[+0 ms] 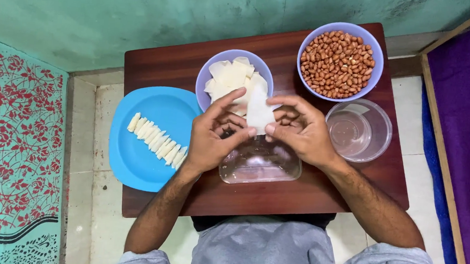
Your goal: The person sits at a low table and wraps peanuts in thin white sheets by hand. They pick up a sheet, place a peanut in the center, fold the sheet into a small packet, and place it on a blue plate. The process is repeated with ingredients from bowls on the table.
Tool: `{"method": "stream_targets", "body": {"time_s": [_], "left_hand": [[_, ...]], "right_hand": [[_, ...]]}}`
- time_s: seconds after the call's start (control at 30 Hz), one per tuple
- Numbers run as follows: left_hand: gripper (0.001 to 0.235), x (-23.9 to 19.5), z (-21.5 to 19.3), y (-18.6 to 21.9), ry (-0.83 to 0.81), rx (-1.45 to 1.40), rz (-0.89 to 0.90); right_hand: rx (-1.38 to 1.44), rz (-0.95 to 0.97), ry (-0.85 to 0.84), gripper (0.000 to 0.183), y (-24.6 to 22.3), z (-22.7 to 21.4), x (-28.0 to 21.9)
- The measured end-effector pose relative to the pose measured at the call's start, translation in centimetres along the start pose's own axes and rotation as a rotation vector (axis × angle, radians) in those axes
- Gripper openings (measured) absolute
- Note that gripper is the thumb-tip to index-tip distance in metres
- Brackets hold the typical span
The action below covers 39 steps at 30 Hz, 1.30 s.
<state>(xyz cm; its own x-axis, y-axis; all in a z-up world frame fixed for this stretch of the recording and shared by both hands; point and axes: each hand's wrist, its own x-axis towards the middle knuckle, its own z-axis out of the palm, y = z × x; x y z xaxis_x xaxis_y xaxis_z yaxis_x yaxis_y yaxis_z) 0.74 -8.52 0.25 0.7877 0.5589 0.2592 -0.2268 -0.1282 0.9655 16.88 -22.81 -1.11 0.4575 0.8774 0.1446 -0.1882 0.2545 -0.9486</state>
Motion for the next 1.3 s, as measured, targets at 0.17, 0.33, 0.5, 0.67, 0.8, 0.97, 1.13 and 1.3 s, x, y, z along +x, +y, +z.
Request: {"method": "stream_targets", "body": {"time_s": [0.17, 0.33, 0.5, 0.67, 0.8, 0.97, 1.13, 1.3], "left_hand": [[0.065, 0.2, 0.5, -0.1, 0.010, -0.006, -0.014], [0.056, -0.1, 0.5, 0.0, -0.001, 0.062, 0.033], [0.014, -0.1, 0.2, -0.7, -0.050, 0.169, 0.114], [0.013, -0.9, -0.2, 0.1, -0.042, 0.122, 0.166], [0.054, -1.7, -0.2, -0.9, 0.093, -0.064, 0.075], [0.078, -1.8, 0.2, -1.8, 0.116, -0.129, 0.071], [0.089, -2.0, 0.1, -2.2, 0.093, -0.162, 0.121], [0.086, -2.1, 0.0, -1.9, 0.138, -0.137, 0.113]], "right_hand": [[0.046, -0.062, 0.071, 0.058, 1.0, 0.4, -0.2], [0.022, -0.071, 0.055, 0.061, 1.6, 1.0, -0.6], [-0.218, -0.226, -0.052, 0.007, 1.5, 0.2, 0.1], [-0.262, -0.293, -0.101, 0.011, 1.2, 0.9, -0.6], [-0.329, -0.417, -0.103, 0.022, 1.8, 0.7, -0.7], [-0.317, -0.449, -0.152, 0.039, 3.2, 1.6, -1.1], [-0.278, -0.452, -0.167, 0.051, 4.8, 0.5, -1.5], [-0.264, -0.451, -0.068, 0.063, 2.9, -1.6, 0.0]]}}
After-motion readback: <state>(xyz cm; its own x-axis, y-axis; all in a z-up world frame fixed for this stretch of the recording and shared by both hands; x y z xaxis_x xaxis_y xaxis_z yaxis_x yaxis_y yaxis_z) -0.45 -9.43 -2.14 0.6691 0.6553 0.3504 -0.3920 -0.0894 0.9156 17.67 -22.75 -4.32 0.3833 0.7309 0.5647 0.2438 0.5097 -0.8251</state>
